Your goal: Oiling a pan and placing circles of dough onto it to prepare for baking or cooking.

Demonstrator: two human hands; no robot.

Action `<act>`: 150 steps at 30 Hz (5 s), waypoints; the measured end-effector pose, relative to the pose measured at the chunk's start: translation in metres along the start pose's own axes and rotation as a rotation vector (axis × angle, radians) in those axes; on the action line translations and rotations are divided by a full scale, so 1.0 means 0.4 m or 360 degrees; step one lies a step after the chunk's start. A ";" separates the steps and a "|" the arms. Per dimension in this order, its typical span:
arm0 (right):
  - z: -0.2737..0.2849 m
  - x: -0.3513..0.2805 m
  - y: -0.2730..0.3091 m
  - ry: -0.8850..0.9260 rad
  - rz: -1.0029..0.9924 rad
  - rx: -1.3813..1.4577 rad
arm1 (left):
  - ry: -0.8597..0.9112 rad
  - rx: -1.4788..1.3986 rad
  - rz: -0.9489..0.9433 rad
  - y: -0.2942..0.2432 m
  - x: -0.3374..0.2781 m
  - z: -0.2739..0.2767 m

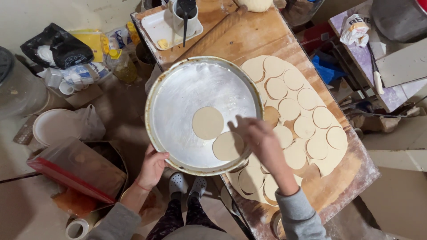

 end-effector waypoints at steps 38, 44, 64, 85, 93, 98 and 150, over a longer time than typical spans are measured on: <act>-0.278 -0.130 -0.756 0.0180 -0.1263 -0.0212 | -0.0309 -0.0030 -0.0274 -0.080 -0.125 0.228; -0.259 -0.036 -0.776 -0.0076 -0.1272 0.0054 | -0.0343 -0.0050 -0.0279 -0.088 -0.124 0.205; -0.429 0.247 -0.642 -0.0006 -0.1054 0.0075 | -0.0525 -0.0109 -0.0285 -0.058 -0.180 0.289; -0.319 0.177 -0.555 0.0314 -0.0893 0.1475 | -0.0451 -0.0091 -0.0238 -0.093 -0.161 0.198; -0.077 -0.057 -0.503 0.0812 -0.0935 0.0729 | -0.0221 0.0140 -0.0083 -0.002 -0.088 0.127; -0.014 -0.134 -0.511 0.0782 -0.1077 0.0503 | -0.0151 0.0217 0.0195 0.058 0.016 0.017; -0.265 -0.392 -0.375 0.0145 -0.1245 0.0575 | -0.0208 -0.0168 -0.0118 -0.074 -0.135 0.313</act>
Point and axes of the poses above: each hand's wrist, its own x-axis towards the middle knuckle, its own z-axis out of the back of the hand, y = z × x, the point moved 7 cm from there along x, towards the middle knuckle, and after that the axes turned 7 degrees about y, right-handed, at the moved point
